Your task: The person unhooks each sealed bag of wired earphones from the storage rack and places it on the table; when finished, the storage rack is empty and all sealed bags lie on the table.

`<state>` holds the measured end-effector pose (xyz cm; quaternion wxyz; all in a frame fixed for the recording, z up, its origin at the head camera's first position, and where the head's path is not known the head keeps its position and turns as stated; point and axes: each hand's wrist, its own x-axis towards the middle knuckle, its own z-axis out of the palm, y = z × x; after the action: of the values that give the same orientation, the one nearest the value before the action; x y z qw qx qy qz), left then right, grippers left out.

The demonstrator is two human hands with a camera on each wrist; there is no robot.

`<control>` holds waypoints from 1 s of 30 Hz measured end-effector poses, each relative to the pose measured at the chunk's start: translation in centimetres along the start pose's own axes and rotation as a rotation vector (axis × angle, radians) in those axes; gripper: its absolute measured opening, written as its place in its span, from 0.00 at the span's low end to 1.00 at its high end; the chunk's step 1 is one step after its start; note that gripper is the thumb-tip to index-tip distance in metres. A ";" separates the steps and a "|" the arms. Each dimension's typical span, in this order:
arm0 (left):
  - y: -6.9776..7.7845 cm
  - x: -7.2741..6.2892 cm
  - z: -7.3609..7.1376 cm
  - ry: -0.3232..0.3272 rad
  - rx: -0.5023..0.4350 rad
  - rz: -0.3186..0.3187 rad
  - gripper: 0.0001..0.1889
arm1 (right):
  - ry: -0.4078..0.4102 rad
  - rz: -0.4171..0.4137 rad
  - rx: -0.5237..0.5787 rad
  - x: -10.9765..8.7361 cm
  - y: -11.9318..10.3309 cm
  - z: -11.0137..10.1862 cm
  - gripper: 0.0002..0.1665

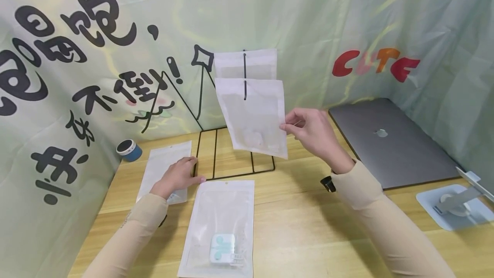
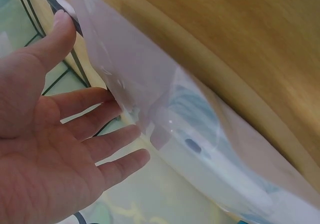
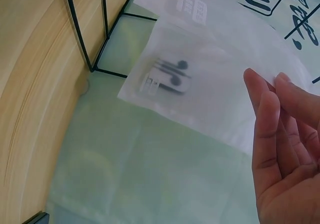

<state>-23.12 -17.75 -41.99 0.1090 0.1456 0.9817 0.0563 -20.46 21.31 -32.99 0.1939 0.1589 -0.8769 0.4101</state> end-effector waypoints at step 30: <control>0.0 0.0 0.1 0.003 -0.001 0.001 0.41 | -0.050 -0.108 0.135 -3.7 -2.0 -1.6 0.12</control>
<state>-23.07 -17.73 -42.09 0.1075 0.1460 0.9818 0.0571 -15.99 21.79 -32.45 0.1827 0.2291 -0.8419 0.4532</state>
